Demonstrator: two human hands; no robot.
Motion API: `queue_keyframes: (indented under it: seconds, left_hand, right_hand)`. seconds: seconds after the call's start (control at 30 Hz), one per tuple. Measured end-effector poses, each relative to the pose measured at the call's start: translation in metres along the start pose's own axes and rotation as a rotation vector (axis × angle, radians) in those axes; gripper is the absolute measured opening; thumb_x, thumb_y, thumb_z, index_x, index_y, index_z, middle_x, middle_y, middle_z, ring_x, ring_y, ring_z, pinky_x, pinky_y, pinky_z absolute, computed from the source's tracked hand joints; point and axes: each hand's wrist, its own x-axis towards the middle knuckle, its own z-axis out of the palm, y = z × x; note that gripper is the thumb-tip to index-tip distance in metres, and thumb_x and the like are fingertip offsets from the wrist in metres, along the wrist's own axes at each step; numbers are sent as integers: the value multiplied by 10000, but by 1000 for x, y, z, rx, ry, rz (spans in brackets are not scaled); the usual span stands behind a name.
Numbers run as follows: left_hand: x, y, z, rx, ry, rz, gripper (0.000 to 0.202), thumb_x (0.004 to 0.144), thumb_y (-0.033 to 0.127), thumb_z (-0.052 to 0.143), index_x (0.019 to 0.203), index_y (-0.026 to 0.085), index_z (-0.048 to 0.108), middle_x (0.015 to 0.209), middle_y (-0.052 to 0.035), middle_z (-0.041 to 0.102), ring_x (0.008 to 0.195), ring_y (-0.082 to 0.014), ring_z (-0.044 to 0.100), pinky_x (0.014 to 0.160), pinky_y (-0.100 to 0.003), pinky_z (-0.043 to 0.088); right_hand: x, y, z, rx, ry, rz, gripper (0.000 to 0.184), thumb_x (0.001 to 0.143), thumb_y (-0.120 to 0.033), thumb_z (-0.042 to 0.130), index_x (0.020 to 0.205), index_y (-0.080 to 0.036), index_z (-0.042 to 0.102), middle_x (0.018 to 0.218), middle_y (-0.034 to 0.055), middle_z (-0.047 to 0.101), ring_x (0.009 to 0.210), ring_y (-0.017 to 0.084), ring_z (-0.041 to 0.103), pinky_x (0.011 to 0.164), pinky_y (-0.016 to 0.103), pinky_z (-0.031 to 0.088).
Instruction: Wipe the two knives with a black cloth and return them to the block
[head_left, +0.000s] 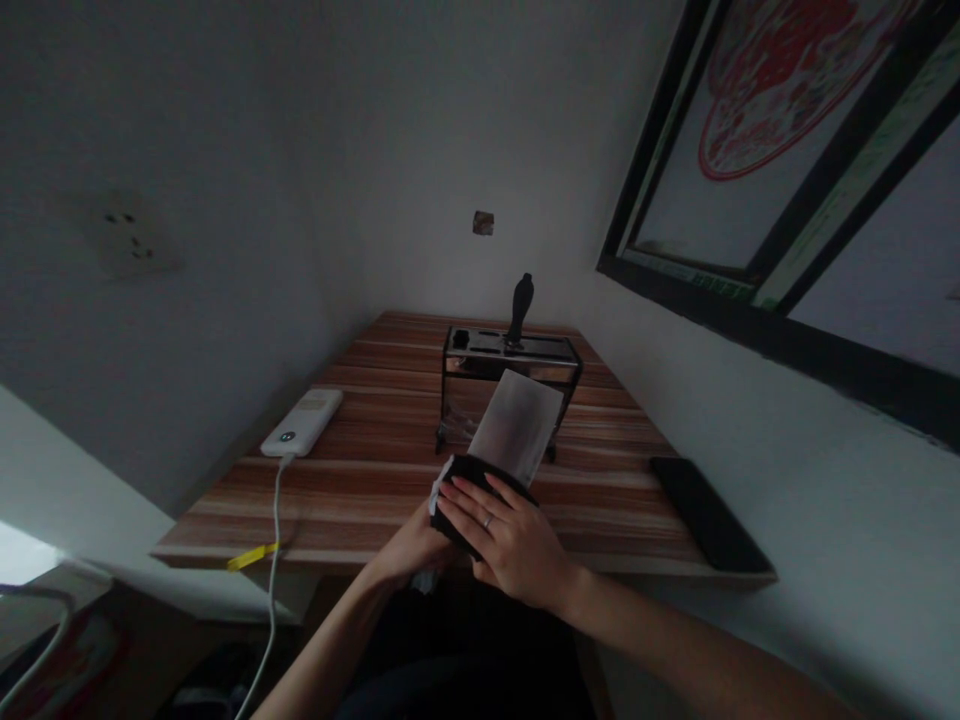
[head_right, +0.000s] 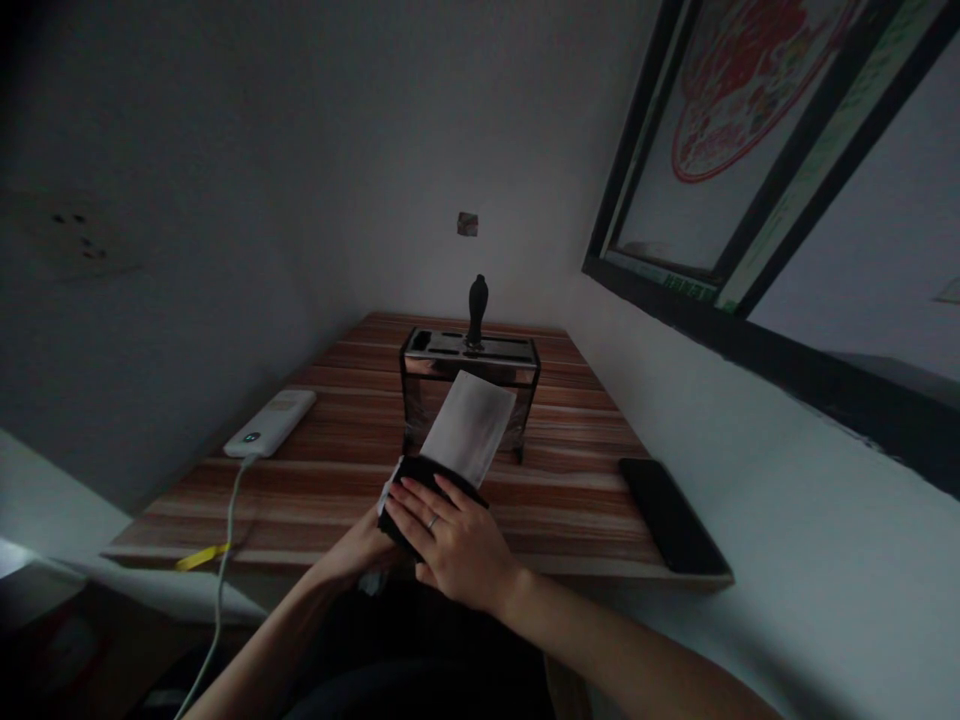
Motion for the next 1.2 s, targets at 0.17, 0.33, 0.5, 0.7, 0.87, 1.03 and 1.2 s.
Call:
queue_keyframes:
  seconds: [0.17, 0.33, 0.5, 0.7, 0.87, 1.03, 1.2]
  left_hand:
    - [0, 9, 3, -5, -47, 72, 246, 659, 293, 610, 800, 154, 464, 532, 76, 409, 431, -35, 302, 385, -160, 242]
    - [1, 13, 3, 48, -91, 105, 197, 659, 273, 575, 649, 179, 402, 431, 103, 338, 357, -25, 255, 335, -148, 223]
    - [1, 15, 5, 38, -115, 84, 293, 715, 374, 580, 617, 186, 378, 421, 102, 329, 341, -23, 245, 320, -148, 217]
    - [1, 15, 5, 14, -147, 70, 361, 721, 462, 610, 646, 182, 395, 450, 107, 310, 362, -22, 217, 331, -153, 203]
    - [2, 12, 3, -12, -162, 62, 345, 718, 433, 625, 665, 185, 391, 452, 111, 306, 348, -22, 221, 323, -151, 197]
    - [0, 16, 4, -48, -203, 68, 311, 736, 391, 619, 669, 181, 399, 435, 114, 312, 335, -19, 216, 314, -150, 192]
    - [-1, 17, 4, -39, -233, 80, 320, 749, 407, 612, 672, 176, 404, 438, 113, 308, 336, -18, 227, 318, -149, 202]
  right_hand:
    - [-1, 6, 1, -6, 15, -8, 660, 828, -238, 462, 1427, -121, 213, 1492, 41, 213, 1378, 159, 164, 1131, 385, 149]
    - [0, 16, -4, -15, 23, 2, 663, 807, -229, 487, 1419, -132, 247, 1484, 45, 241, 1369, 172, 201, 1132, 395, 154]
    - [4, 25, -10, -38, 32, 6, 674, 790, -205, 499, 1414, -120, 259, 1483, 61, 241, 1368, 188, 205, 1128, 408, 180]
    - [7, 32, -12, -103, 74, 23, 634, 796, -201, 468, 1394, -72, 302, 1470, 98, 272, 1372, 206, 191, 1133, 400, 188]
    - [10, 44, -19, -128, 101, 50, 648, 783, -185, 470, 1398, -74, 298, 1472, 102, 267, 1373, 207, 187, 1132, 405, 196]
    - [12, 63, -32, -120, 110, 66, 623, 806, -172, 447, 1403, -97, 289, 1467, 85, 286, 1371, 190, 196, 1132, 411, 194]
    - [15, 79, -43, -140, 138, 122, 591, 843, -163, 417, 1410, -94, 265, 1471, 87, 281, 1379, 179, 165, 1135, 421, 176]
